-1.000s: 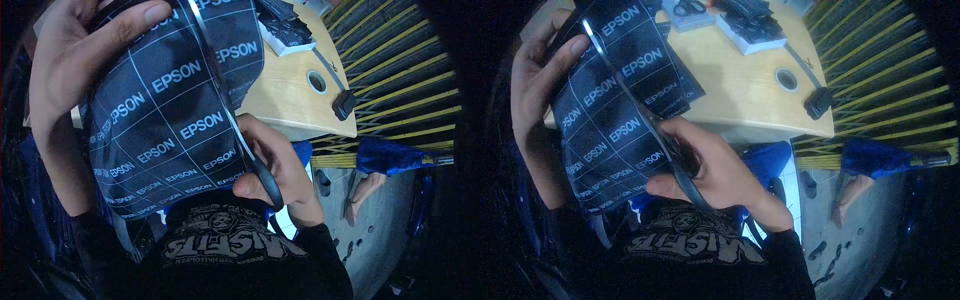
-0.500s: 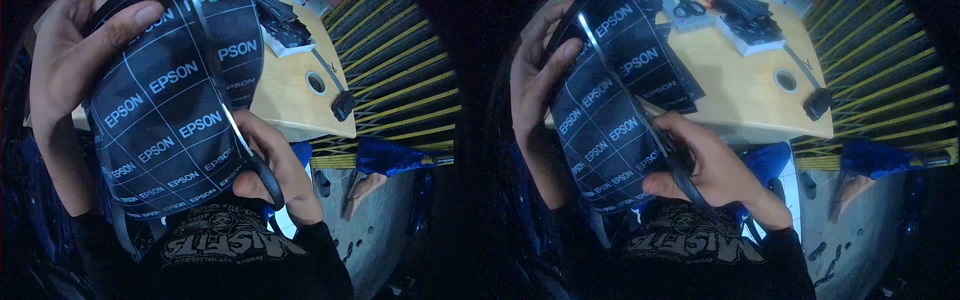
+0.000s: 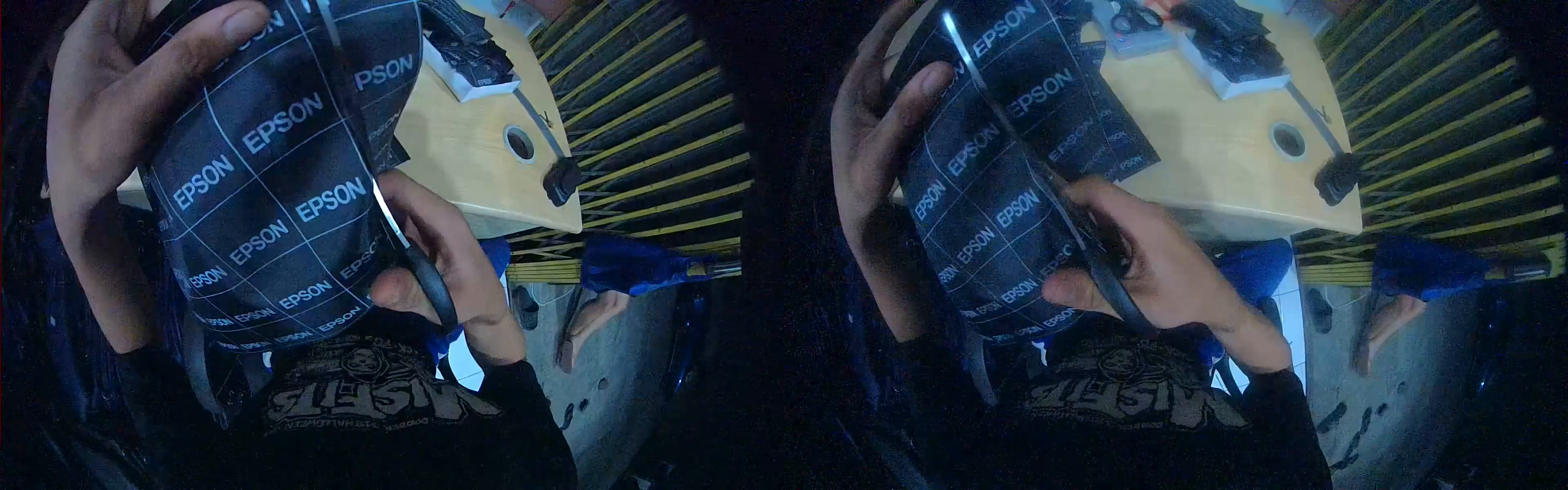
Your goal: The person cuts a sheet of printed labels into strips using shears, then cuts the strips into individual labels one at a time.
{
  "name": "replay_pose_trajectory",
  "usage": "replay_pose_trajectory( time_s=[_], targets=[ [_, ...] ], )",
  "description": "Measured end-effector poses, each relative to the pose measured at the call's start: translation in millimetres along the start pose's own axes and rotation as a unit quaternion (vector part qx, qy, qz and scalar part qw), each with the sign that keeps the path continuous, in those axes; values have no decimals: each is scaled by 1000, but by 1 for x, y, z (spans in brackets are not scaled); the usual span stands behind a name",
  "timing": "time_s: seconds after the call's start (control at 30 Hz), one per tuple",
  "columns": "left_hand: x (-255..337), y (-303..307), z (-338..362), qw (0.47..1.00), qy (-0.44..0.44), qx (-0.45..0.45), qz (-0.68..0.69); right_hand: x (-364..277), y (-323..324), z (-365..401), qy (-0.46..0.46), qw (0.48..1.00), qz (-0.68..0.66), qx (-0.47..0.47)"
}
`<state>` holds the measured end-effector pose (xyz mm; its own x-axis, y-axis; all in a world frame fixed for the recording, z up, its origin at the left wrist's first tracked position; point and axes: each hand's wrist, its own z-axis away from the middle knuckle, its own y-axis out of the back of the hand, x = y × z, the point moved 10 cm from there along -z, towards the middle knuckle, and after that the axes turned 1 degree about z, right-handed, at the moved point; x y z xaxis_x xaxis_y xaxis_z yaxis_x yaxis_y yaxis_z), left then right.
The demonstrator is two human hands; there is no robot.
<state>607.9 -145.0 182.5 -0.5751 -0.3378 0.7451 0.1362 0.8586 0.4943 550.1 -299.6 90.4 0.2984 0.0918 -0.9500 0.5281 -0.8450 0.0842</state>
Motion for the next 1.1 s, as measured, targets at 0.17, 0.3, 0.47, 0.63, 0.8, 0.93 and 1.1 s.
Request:
replay_pose_trajectory(
  time_s=[0.17, 0.3, 0.47, 0.63, 0.8, 0.93, 1.1],
  targets=[
    [0, 10, -5, 1000, -13, 7, 5, -6, -1, -2, 61, 998, -6, 6],
    [9, -4, -1, 1000, -22, 15, 9, -3, 0, -4, 32, 999, -23, 1],
    [12, -3, 1, 999, -35, 21, 14, 1, 1, -3, 4, 1000, -13, -12],
    [13, 1, 1, 998, -50, 28, 18, -5, 5, -4, 49, 999, 9, 15],
    [19, -6, -7, 997, -64, 36, 20, -4, 6, -7, 69, 996, 46, 25],
    [12, -3, -12, 998, -37, 33, 32, -2, 4, -6, 10, 999, 31, -13],
    [-2, -5, -15, 1000, 13, -16, 10, -10, 1, -9, 38, 999, -3, -12]
  ],
)
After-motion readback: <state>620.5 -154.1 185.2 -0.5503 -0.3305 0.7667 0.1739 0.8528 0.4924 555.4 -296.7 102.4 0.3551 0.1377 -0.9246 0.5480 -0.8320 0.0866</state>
